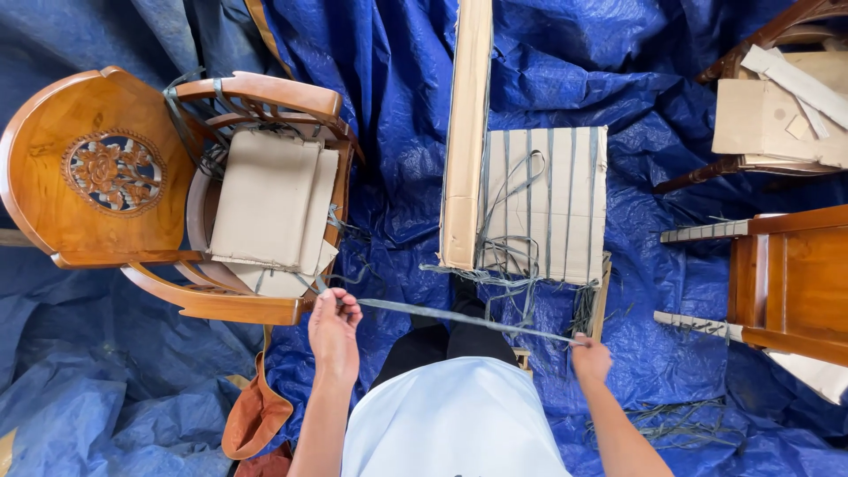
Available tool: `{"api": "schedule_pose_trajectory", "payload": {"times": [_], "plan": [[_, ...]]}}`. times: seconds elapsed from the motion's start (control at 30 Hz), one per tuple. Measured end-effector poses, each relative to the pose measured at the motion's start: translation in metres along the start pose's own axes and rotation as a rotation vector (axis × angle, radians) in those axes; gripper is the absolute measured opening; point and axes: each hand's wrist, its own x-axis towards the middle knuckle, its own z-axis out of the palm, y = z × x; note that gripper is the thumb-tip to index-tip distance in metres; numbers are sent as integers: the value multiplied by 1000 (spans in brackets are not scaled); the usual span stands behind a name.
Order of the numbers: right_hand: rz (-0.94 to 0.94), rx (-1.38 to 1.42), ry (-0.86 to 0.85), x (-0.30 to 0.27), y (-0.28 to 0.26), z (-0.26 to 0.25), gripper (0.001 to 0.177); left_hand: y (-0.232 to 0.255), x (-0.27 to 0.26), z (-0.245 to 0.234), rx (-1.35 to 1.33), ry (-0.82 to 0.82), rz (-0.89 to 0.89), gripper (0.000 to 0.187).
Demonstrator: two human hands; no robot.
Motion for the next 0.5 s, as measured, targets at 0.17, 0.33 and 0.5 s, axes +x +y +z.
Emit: {"api": "schedule_pose_trajectory", "payload": {"times": [0.17,0.33,0.5], "plan": [[186,96,146,15,11,-65,33,7,11,-12,-54,2,69,23],[156,-216,-170,26,-17,-96,63,4,7,-5,-43,3,130,23],[-483,65,-435,-40,-139,-107,73,-22,-12,18,245,-77,80,28]]}}
